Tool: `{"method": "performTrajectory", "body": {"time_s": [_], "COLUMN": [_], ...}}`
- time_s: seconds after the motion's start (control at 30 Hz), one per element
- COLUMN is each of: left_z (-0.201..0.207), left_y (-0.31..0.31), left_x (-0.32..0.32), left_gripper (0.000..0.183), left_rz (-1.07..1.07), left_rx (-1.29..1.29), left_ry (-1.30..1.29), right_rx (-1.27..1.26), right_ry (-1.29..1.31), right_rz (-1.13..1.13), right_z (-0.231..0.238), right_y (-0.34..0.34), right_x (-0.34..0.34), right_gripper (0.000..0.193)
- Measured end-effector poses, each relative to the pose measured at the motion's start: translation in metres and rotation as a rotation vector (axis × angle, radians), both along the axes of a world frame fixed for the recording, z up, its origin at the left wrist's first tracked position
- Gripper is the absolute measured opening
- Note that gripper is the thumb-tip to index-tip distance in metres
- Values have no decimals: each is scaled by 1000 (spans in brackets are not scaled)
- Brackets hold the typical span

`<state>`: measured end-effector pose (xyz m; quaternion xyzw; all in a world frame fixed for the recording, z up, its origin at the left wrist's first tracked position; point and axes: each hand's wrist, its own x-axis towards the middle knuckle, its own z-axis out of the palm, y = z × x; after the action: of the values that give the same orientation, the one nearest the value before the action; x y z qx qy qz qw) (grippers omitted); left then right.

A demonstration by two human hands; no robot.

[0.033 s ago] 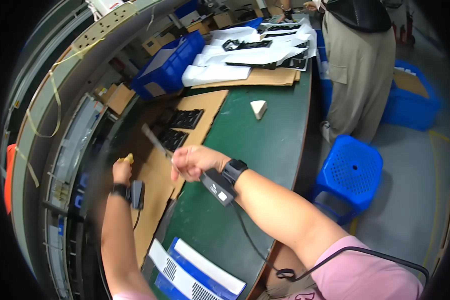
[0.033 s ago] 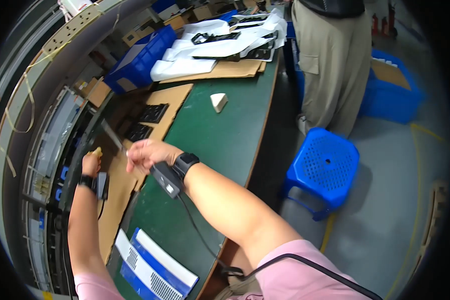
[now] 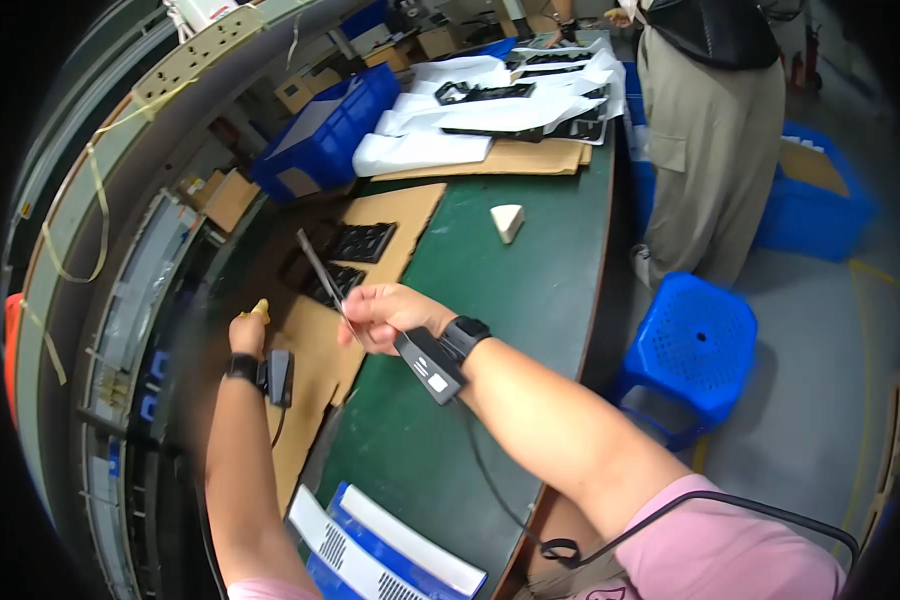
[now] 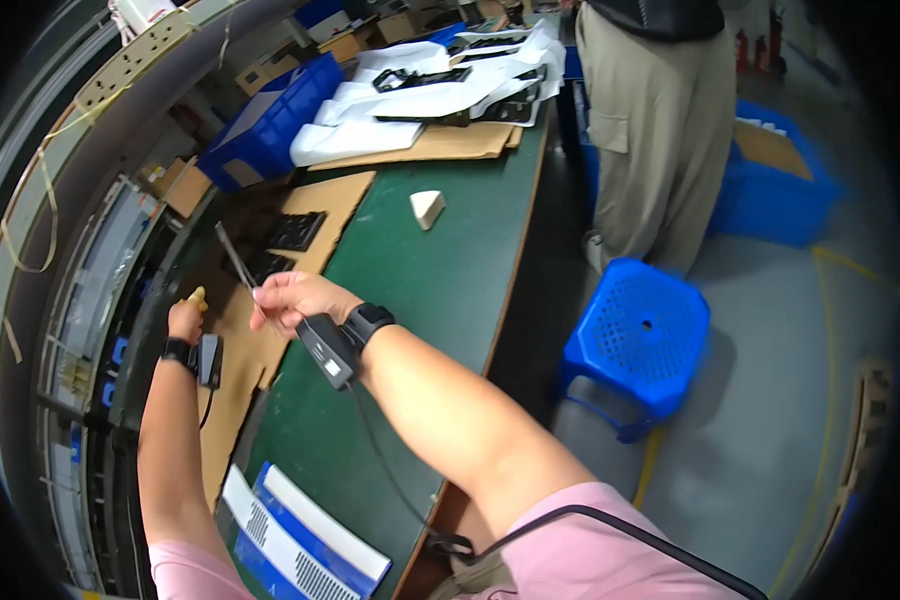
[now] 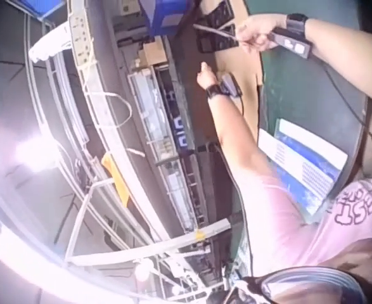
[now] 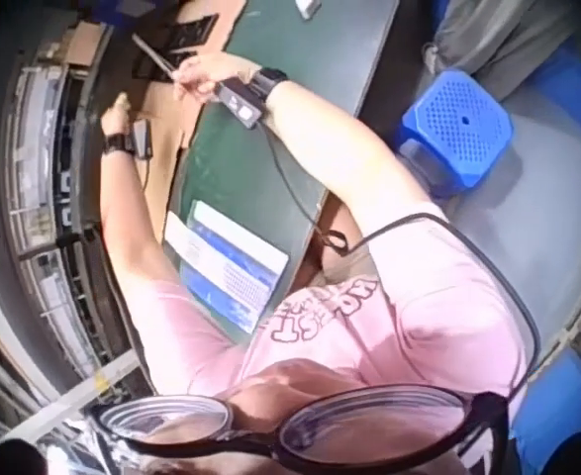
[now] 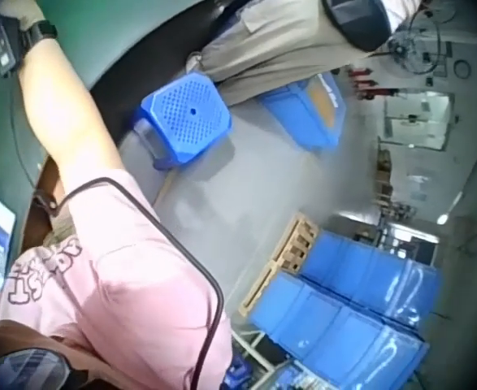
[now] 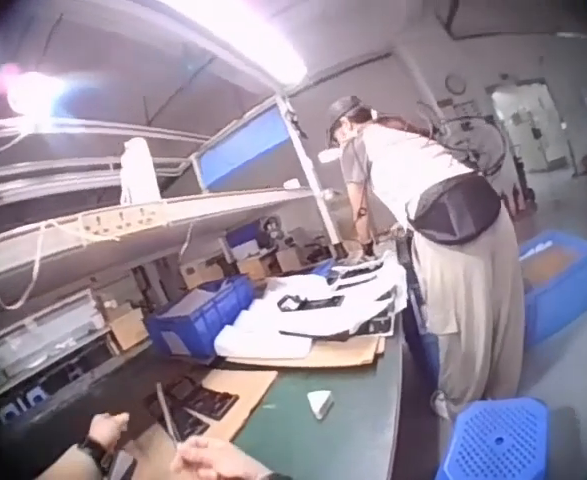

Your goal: The person is assembling an electronic component housing using tweezers and a stylus/pen for alignment.

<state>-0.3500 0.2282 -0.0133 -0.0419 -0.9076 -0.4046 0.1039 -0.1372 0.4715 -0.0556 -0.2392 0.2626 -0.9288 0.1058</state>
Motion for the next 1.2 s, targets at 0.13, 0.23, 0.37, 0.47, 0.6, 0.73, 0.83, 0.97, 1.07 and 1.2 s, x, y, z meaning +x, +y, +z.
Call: {"method": "performTrajectory", "body": {"time_s": [0.13, 0.23, 0.37, 0.47, 0.6, 0.73, 0.83, 0.97, 1.07, 1.2], "left_z": [-79, -85, -38, 0, 81, 77, 50, 36, 26, 16], "left_y": [76, 56, 27, -72, -72, -155, -186, -199, -188, -193], "left_x": [-43, -39, 7, 36, 229, 365, 431, 489, 489, 503], "left_gripper": [36, 33, 13, 19, 24, 24, 32, 33, 33, 36], "left_rz": [58, 15, 26, -310, -147, 82, 255, 297, 259, 253], "left_rx": [-154, -200, 56, 112, 800, 1047, 1203, 1381, 1501, 1380], "left_ry": [-320, -31, 152, 400, -187, -268, -270, -90, -21, 119], "right_rx": [-18, 58, 70, 184, 320, 431, 544, 552, 606, 635], "right_ry": [-200, -217, -318, -285, -267, -204, 5, 134, 156, 227], "right_rz": [-149, -176, -219, -206, -279, -292, -236, 125, 271, 353], "right_z": [-16, -13, -17, -9, -18, -6, 16, 54, 53, 51], "right_y": [2, -5, -1, -12, 4, -7, -37, -115, -138, -164], "right_x": [-21, -24, -24, -24, -23, -15, 13, 91, 119, 138], "right_gripper": [13, 14, 16, 16, 17, 16, 16, 33, 23, 12]}}
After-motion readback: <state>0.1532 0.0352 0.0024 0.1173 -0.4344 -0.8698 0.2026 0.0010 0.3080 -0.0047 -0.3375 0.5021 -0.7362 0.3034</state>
